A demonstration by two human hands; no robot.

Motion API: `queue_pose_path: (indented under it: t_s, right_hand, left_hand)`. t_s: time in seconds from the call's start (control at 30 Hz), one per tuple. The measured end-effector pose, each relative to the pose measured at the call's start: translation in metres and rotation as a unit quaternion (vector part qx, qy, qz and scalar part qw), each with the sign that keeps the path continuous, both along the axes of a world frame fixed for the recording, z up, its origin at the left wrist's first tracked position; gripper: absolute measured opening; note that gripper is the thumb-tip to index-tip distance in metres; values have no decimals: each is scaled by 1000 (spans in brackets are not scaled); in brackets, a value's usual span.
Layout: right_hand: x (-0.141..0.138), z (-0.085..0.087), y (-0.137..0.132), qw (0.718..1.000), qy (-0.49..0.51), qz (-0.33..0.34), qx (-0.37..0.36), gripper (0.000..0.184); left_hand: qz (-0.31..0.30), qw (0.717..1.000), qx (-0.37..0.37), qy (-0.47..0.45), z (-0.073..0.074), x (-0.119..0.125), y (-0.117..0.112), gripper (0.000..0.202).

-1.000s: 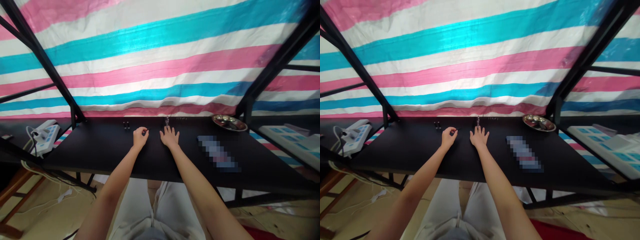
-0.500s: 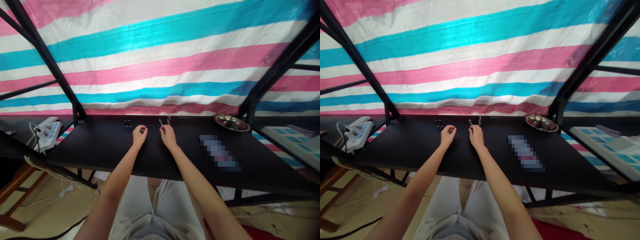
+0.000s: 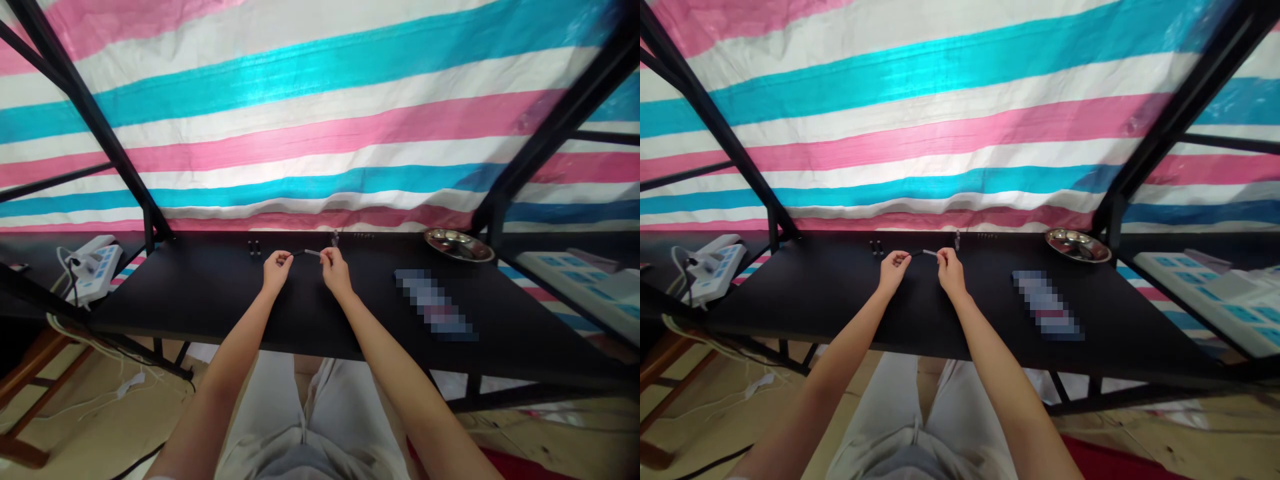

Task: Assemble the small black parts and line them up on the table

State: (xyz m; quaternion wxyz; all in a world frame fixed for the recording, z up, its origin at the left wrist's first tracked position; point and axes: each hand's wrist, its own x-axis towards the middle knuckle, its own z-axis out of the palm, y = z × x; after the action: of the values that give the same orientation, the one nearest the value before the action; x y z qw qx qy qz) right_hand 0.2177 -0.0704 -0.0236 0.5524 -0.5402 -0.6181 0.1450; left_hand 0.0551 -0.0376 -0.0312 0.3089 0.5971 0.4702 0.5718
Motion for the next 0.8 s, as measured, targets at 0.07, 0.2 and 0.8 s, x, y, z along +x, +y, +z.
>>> queue_pose_path:
  t_s: [0.07,0.2,0.8]
  right_hand:
    - [0,-1,0,1000,-1,12,3,15]
    - [1,0,0,999,-5,33,5,15]
    - [0,-5,1,999,9,47,-13,24]
  left_hand:
    - [0,1000,0,4,0,0,0,19]
    - [6,1000,-3,2,0,-1,0,21]
    - [-101,995,-3,26,8,2,-9,20]
